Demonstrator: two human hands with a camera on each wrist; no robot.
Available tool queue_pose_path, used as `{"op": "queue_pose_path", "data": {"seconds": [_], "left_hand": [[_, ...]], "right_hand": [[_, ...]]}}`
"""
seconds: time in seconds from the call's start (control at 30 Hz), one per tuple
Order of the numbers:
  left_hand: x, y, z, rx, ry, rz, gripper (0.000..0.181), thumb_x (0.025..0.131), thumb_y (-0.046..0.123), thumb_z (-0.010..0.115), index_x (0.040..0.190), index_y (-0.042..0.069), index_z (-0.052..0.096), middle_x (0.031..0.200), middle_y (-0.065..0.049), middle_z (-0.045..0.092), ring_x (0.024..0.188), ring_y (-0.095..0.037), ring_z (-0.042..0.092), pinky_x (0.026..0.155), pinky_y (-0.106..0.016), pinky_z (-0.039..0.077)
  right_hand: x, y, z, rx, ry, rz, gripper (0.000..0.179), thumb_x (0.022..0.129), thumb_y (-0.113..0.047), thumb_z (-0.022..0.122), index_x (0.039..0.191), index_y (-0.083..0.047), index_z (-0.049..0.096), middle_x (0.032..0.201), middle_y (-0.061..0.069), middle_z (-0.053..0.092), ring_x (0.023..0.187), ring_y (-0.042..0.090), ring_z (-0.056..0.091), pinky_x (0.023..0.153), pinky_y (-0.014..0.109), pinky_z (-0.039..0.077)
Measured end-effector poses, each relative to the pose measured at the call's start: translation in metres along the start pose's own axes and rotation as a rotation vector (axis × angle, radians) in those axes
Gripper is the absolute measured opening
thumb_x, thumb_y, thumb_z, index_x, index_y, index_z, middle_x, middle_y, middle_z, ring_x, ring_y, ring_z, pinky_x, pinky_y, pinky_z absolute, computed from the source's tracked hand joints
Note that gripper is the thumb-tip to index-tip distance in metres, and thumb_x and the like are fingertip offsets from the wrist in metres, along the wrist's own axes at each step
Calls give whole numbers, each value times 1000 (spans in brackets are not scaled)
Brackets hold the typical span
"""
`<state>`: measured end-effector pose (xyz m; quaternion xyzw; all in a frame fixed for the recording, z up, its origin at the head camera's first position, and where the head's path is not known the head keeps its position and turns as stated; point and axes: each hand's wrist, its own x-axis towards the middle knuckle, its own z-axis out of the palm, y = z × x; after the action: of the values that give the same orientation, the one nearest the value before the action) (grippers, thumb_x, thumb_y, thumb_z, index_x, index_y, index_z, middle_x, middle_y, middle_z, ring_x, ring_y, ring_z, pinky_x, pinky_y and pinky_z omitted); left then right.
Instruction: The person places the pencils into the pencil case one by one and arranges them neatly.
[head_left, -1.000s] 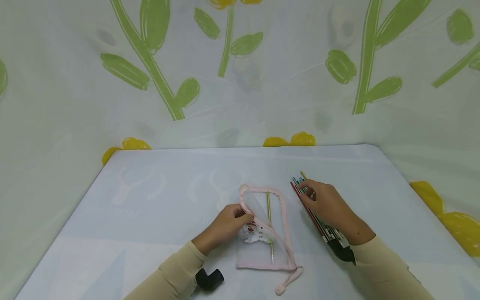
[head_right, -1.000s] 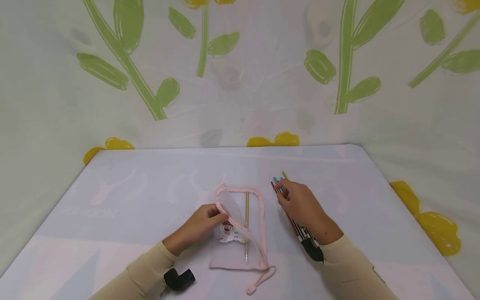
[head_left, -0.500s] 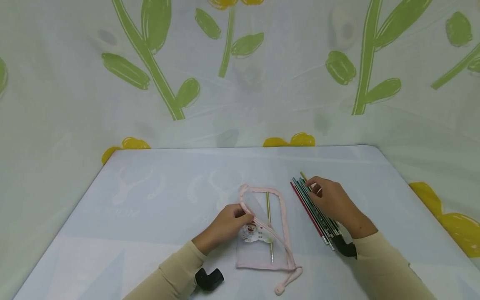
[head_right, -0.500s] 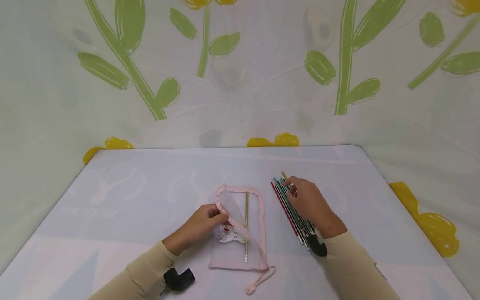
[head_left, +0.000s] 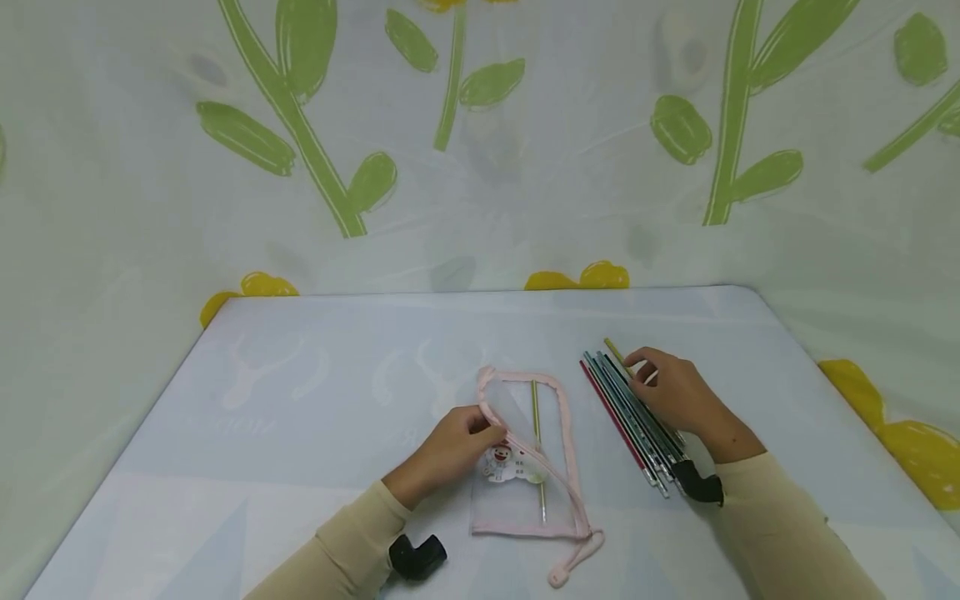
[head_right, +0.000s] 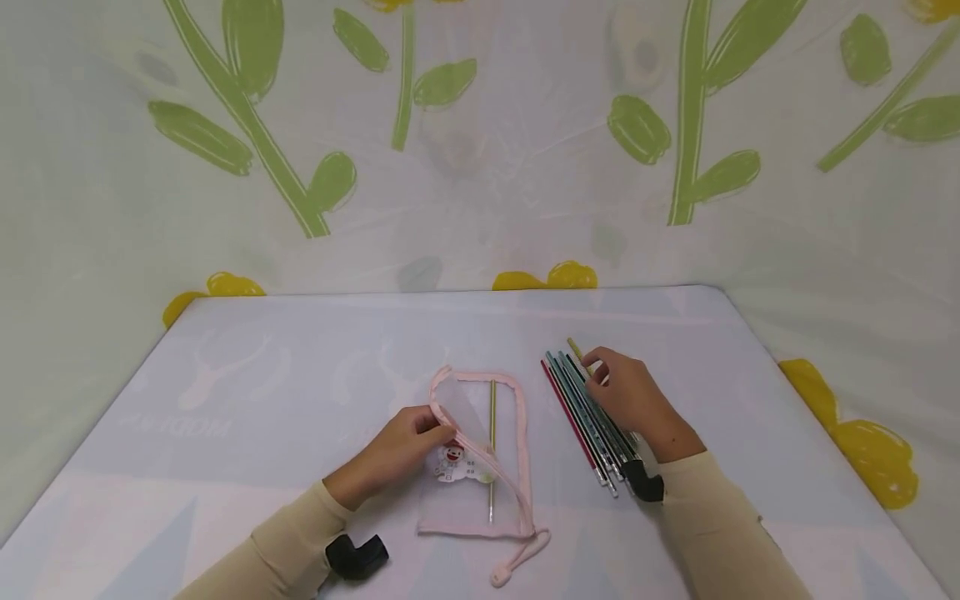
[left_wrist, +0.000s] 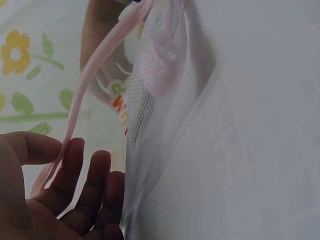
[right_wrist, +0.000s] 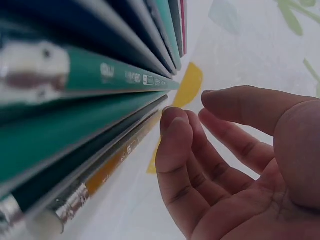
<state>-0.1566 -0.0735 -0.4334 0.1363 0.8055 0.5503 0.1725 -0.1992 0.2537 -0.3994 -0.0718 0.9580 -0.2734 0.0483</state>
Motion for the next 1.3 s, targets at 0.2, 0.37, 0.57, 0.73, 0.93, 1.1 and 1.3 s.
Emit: {"op": "queue_pose_path", "data": {"seconds": [0.2,0.37,0.57,0.73,0.93,1.1,1.3], "left_hand": [[-1,1,0,8,-3,-3,26,98,26,56,102,6,71,96,-3,70,91,-9,58,84,-28,47],[-1,2,-1,0,-3,1,25,98,25,56,102,5,71,95,-4,71,90,-10,58,83,-28,47],[-1,1,0,15,-1,-10,25,99,26,56,102,6,71,95,-2,70,92,-10,58,85,-29,47],[-1,3,0,8,-1,-1,25,99,25,55,101,5,70,94,-4,70,90,-10,57,83,-28,47],[-1,3,0,14,-1,-6,26,99,26,56,103,5,71,96,-3,70,93,-9,57,86,-28,47],[0,3,1,7,-3,-6,26,99,25,55,103,5,70,95,-4,70,91,-10,58,85,-29,47],[1,2,0,17,-4,-9,24,99,25,55,103,6,71,95,-1,70,93,-11,58,87,-31,47]], "right_hand": [[2,5,-2,-2,-38,55,30,98,-13,59,126,-4,58,104,17,65,89,26,62,68,34,56],[3,9,-5,-29,-33,65,29,97,-13,60,124,-4,59,101,16,65,87,25,61,68,34,53],[4,12,-7,-29,-67,85,31,95,-14,62,124,-2,59,101,18,65,84,25,59,67,34,51],[5,17,-8,-39,-95,107,35,94,-14,61,126,-1,57,102,19,64,84,26,59,69,35,52],[8,23,-6,-49,-125,123,38,93,-13,62,129,-2,55,102,19,64,83,25,59,69,34,52],[8,24,-7,-55,-135,137,38,94,-10,61,130,-1,53,103,20,64,81,25,59,67,34,51],[7,24,-8,-53,-133,146,39,93,-10,63,130,0,53,99,19,64,79,24,59,66,34,51]]}}
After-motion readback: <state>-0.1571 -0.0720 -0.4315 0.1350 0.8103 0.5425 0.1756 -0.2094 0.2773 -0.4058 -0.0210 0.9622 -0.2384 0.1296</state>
